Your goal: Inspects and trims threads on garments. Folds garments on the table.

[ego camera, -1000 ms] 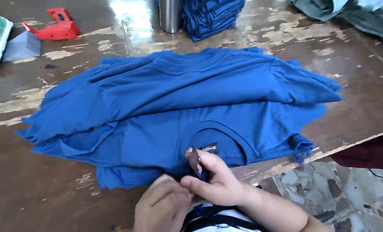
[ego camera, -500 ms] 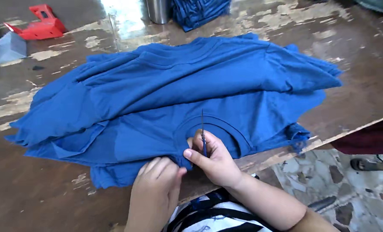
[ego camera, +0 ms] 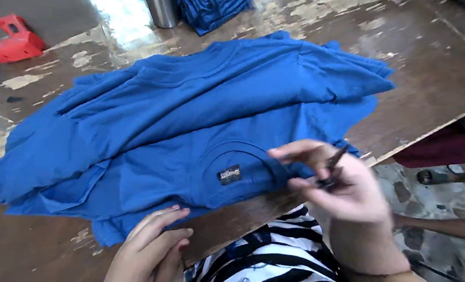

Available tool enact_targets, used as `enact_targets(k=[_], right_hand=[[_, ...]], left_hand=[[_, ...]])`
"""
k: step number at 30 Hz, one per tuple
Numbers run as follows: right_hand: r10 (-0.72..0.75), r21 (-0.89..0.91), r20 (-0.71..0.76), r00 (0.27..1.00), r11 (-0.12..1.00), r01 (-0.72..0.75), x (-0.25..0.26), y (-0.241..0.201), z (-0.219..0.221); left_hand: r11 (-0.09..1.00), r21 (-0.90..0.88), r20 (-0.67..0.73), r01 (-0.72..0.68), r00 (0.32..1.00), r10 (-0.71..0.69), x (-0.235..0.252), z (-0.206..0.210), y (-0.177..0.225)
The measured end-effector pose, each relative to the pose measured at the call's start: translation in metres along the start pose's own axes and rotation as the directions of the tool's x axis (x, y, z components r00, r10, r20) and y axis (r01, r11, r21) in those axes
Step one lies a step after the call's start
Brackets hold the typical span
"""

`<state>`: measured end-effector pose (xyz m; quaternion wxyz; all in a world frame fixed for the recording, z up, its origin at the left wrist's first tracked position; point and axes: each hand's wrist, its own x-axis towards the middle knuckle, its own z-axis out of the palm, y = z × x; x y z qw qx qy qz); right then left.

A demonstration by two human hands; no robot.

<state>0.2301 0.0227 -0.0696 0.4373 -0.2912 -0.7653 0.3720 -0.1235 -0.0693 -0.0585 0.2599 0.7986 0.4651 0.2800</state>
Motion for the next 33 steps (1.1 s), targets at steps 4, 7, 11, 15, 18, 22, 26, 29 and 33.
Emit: enact_targets(k=[4, 7, 11, 15, 18, 22, 26, 29, 33], right_hand=[[0.138, -0.443, 0.017, 0.99, 0.889, -0.117, -0.024, 0.023, -0.077], [0.15, -0.519, -0.045, 0.988, 0.841, -0.152, -0.025, 0.046, -0.086], [0.078, -0.48, 0.004, 0.997, 0.875, -0.066, 0.003, 0.044, -0.091], [-0.059, -0.409, -0.215, 0.975, 0.912, -0.035, 0.06, 0.045, -0.12], [-0.04, -0.413, -0.395, 0.918, 0.9, -0.139, 0.115, 0.082, -0.123], [0.115, -0.416, -0.388, 0.915, 0.863, -0.285, 0.142, 0.154, -0.092], [0.011, -0.505, -0.349, 0.937, 0.84, -0.198, 0.128, 0.153, -0.098], [-0.086, -0.565, -0.377, 0.922, 0.811, -0.155, 0.121, 0.128, -0.105], [-0.161, -0.299, -0.442, 0.882, 0.954, 0.024, 0.102, 0.062, -0.096]], left_hand=[[0.997, -0.039, -0.048, -0.064, 0.997, 0.062, 0.004, 0.002, -0.004], [0.997, -0.006, -0.03, -0.083, 0.996, 0.083, 0.012, 0.009, -0.006], [0.989, 0.052, 0.044, -0.138, 0.99, 0.136, 0.025, 0.003, -0.009], [0.951, 0.267, 0.08, -0.157, 0.987, 0.14, 0.049, -0.016, -0.021], [0.77, 0.638, -0.027, -0.003, 0.999, 0.026, 0.088, -0.045, -0.064], [0.68, 0.667, -0.245, 0.305, 0.952, -0.185, 0.121, -0.068, -0.14], [0.65, 0.703, -0.297, 0.288, 0.95, -0.1, 0.113, -0.058, -0.138], [0.753, 0.651, -0.22, 0.096, 0.973, 0.066, 0.097, -0.036, -0.089], [0.927, 0.374, 0.121, -0.037, 0.993, -0.01, 0.081, 0.033, 0.007]])
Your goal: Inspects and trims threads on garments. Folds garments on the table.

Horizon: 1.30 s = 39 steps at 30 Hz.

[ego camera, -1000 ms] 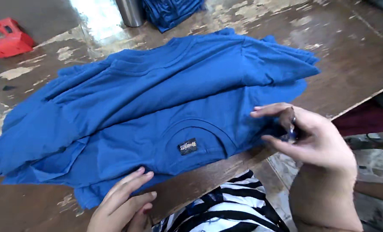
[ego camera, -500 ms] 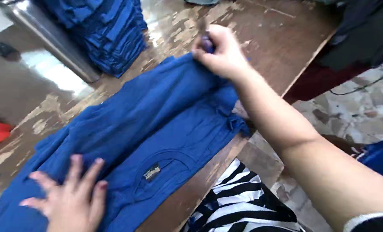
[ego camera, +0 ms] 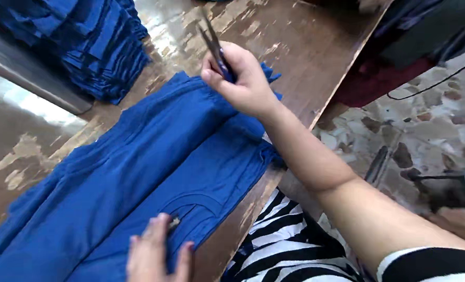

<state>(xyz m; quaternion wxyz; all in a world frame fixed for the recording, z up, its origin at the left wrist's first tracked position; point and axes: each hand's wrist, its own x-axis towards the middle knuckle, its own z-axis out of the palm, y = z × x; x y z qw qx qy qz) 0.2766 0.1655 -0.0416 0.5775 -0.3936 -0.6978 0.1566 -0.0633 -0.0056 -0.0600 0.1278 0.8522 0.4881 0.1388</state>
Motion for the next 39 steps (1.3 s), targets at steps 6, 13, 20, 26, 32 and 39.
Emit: enact_targets(k=[6, 13, 20, 26, 32, 39], right_hand=[[0.126, 0.267, 0.283, 0.951, 0.942, -0.204, -0.099, -0.054, -0.009], [0.151, 0.235, 0.282, 0.948, 0.947, -0.221, -0.165, -0.06, -0.014], [0.085, 0.097, 0.334, 0.939, 0.987, -0.125, -0.161, -0.069, 0.0], [0.091, 0.097, 0.235, 0.968, 0.988, -0.116, -0.152, -0.071, 0.015], [0.162, 0.364, 0.003, 0.987, 0.919, -0.152, -0.155, -0.089, 0.048], [0.192, 0.484, 0.18, 0.965, 0.837, -0.257, -0.163, -0.099, 0.044]], left_hand=[[0.999, 0.022, -0.172, -0.035, 0.984, 0.038, 0.024, 0.073, 0.068], [0.617, -0.765, -0.328, -0.182, 0.936, -0.13, 0.032, 0.048, 0.078], [0.679, -0.701, -0.485, -0.217, 0.843, -0.231, 0.044, 0.054, 0.07], [0.702, -0.661, -0.586, -0.264, 0.767, -0.263, 0.052, 0.064, 0.071], [0.698, -0.664, -0.558, -0.268, 0.799, -0.224, 0.045, 0.067, 0.079], [0.771, -0.596, -0.562, -0.224, 0.802, -0.202, 0.036, 0.08, 0.078]])
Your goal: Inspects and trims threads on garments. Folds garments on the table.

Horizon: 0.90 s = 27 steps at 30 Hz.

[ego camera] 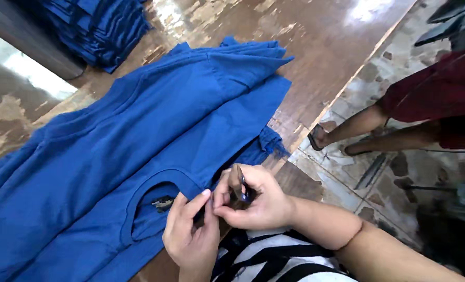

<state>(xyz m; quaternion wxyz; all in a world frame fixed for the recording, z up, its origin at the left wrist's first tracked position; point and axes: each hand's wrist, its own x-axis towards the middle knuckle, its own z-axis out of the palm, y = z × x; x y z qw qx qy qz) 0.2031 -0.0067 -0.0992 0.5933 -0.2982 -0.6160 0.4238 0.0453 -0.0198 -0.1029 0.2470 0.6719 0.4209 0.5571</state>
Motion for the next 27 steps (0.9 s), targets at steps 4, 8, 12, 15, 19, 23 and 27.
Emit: enact_targets(k=[4, 8, 12, 15, 19, 23, 27], right_hand=[[-0.012, -0.133, 0.179, 0.984, 0.99, 0.036, -0.004, -0.002, -0.022], [-0.034, -0.652, 0.282, 0.959, 0.727, 0.217, 0.003, 0.004, -0.052], [-0.035, -0.745, 0.373, 0.927, 0.584, 0.322, 0.008, 0.009, -0.052], [-0.051, -0.735, 0.389, 0.92, 0.584, 0.343, 0.013, 0.012, -0.043], [-0.075, -0.71, 0.4, 0.914, 0.605, 0.361, 0.016, 0.015, -0.037], [-0.075, -0.582, 0.303, 0.95, 0.775, 0.246, 0.017, -0.006, -0.031], [0.277, -0.483, 0.269, 0.923, 0.868, -0.12, 0.028, 0.0, -0.017]], left_hand=[[0.998, -0.054, -0.011, 0.014, 1.0, -0.014, 0.003, -0.002, -0.003], [0.981, -0.189, 0.011, 0.048, 0.999, -0.047, 0.004, -0.007, -0.003], [0.959, -0.277, 0.034, 0.068, 0.998, -0.061, 0.003, -0.008, -0.004], [0.958, -0.279, 0.038, 0.062, 0.998, -0.053, 0.003, -0.006, -0.005], [0.958, -0.276, 0.066, 0.072, 0.996, -0.056, 0.0, -0.009, -0.004], [0.999, -0.046, 0.238, 0.021, 0.971, -0.009, -0.006, -0.02, 0.011], [0.883, 0.39, 0.483, -0.262, 0.874, 0.046, -0.014, -0.015, 0.026]])
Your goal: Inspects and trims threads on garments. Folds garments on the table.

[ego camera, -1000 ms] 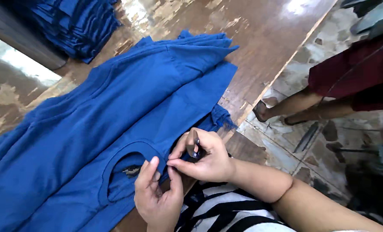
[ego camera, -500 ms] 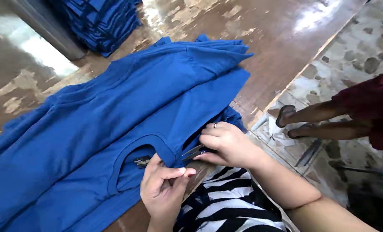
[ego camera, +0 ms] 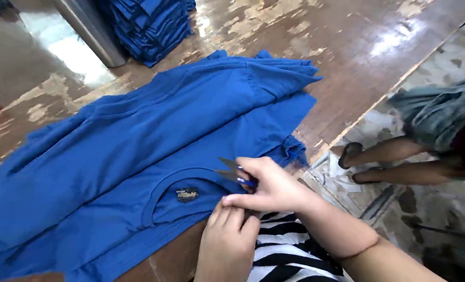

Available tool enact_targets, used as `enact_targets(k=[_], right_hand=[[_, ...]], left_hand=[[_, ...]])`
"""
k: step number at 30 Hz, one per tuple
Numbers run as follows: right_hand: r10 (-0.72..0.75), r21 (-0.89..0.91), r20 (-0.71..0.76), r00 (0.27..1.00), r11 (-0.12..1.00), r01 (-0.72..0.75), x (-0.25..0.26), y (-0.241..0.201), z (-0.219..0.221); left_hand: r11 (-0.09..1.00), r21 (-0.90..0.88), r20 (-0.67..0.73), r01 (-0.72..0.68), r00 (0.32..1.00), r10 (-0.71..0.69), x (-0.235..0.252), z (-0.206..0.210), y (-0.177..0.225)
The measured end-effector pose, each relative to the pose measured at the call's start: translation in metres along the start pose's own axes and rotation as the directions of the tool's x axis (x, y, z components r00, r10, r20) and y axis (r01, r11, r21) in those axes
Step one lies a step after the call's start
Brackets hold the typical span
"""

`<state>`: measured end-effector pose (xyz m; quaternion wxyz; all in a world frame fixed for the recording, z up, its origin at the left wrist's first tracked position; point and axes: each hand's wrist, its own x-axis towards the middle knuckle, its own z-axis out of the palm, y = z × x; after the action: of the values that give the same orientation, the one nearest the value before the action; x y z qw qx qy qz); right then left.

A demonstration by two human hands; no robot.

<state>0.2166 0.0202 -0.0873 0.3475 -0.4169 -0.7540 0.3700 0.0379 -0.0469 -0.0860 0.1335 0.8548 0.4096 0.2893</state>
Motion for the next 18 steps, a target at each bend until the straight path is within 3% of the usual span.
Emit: enact_targets(k=[3, 6, 9, 14, 16, 18], right_hand=[[0.031, -0.009, 0.122, 0.992, 0.999, -0.03, 0.011, 0.007, -0.001], [-0.063, 0.184, -0.1, 0.993, 0.98, 0.081, 0.005, 0.011, 0.004], [0.003, 0.424, -0.282, 0.96, 0.897, 0.121, -0.001, 0.014, 0.012], [0.149, 0.739, -0.241, 0.959, 0.669, 0.082, -0.004, 0.018, 0.023], [0.129, 0.673, -0.235, 0.963, 0.737, 0.066, -0.004, 0.019, 0.019], [0.004, 0.342, -0.227, 0.974, 0.937, 0.075, -0.008, 0.021, 0.002]], left_hand=[[0.998, 0.061, -0.025, -0.025, 0.999, 0.027, 0.0, 0.007, -0.009], [0.98, -0.192, -0.217, 0.05, 0.972, -0.092, -0.001, 0.007, -0.026], [0.865, -0.494, -0.294, 0.086, 0.92, -0.259, -0.001, 0.007, -0.032], [0.818, -0.565, -0.331, 0.109, 0.878, -0.346, -0.001, 0.019, -0.027], [0.764, -0.637, -0.296, 0.104, 0.882, -0.367, -0.001, 0.022, -0.023], [0.668, -0.738, -0.236, 0.095, 0.891, -0.389, -0.001, 0.019, -0.019]])
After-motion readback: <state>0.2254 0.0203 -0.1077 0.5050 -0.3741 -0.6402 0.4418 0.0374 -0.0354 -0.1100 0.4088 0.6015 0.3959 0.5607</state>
